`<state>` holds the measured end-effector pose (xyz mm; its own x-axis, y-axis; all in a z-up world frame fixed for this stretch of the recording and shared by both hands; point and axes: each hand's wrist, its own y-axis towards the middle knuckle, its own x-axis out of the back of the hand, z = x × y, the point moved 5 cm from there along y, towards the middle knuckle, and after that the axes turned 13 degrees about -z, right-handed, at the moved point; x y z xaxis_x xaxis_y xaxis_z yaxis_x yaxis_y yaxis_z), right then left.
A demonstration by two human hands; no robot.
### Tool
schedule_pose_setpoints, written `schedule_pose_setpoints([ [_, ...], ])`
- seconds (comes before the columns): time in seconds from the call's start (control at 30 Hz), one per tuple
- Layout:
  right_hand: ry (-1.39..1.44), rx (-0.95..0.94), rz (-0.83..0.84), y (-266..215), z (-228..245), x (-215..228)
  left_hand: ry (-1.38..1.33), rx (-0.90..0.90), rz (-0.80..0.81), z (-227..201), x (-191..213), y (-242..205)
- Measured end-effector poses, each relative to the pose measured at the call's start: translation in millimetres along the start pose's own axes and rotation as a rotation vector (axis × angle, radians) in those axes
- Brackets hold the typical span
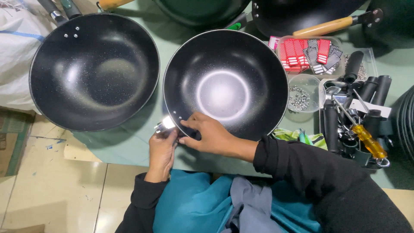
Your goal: Assembling a handle onto a wok by aligning the bracket and inserting screws by hand.
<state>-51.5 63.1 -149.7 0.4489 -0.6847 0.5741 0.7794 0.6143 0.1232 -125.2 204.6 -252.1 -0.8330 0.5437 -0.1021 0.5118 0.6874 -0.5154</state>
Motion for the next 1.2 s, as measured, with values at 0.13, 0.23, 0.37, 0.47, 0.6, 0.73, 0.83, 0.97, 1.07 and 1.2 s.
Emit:
schedule_pose_setpoints([
  [0.13, -0.059, 0.033, 0.028, -6, -3, -4, 0.056, -0.008, -0.043, 9, 2, 9],
  [0.23, -0.066, 0.024, 0.023, -6, -4, -5, 0.076, -0.001, -0.074, 7, -1, 6],
  [0.37, -0.065, 0.018, 0.037, -5, -3, -3, 0.064, -0.021, -0.061, 10, 2, 6],
  [0.47, -0.072, 0.018, 0.045, -6, -3, -5, 0.029, -0.046, -0.027, -2, 1, -9],
  [0.6, -0.073, 0.031, 0.045, -6, -4, -5, -0.014, -0.045, -0.008, 5, 3, -4],
  [0.73, -0.093, 0.047, 0.042, -6, -2, -5, -0.034, -0.024, -0.016, 13, 2, 5],
  [0.83, -0.096, 0.042, 0.041, -7, 0, -4, -0.061, 0.014, -0.026, 11, -1, 3],
  [0.97, -0.099, 0.052, 0.041, -8, -1, -6, -0.099, 0.062, -0.001, 14, -1, 4],
  [1.07, -0.112, 0.057, 0.039, -7, 1, -5, -0.105, 0.067, 0.007, 23, 4, 13],
  [1.2, -0.105, 0.058, 0.037, -8, 3, -4, -0.067, 0.026, 0.028, 27, 9, 17],
])
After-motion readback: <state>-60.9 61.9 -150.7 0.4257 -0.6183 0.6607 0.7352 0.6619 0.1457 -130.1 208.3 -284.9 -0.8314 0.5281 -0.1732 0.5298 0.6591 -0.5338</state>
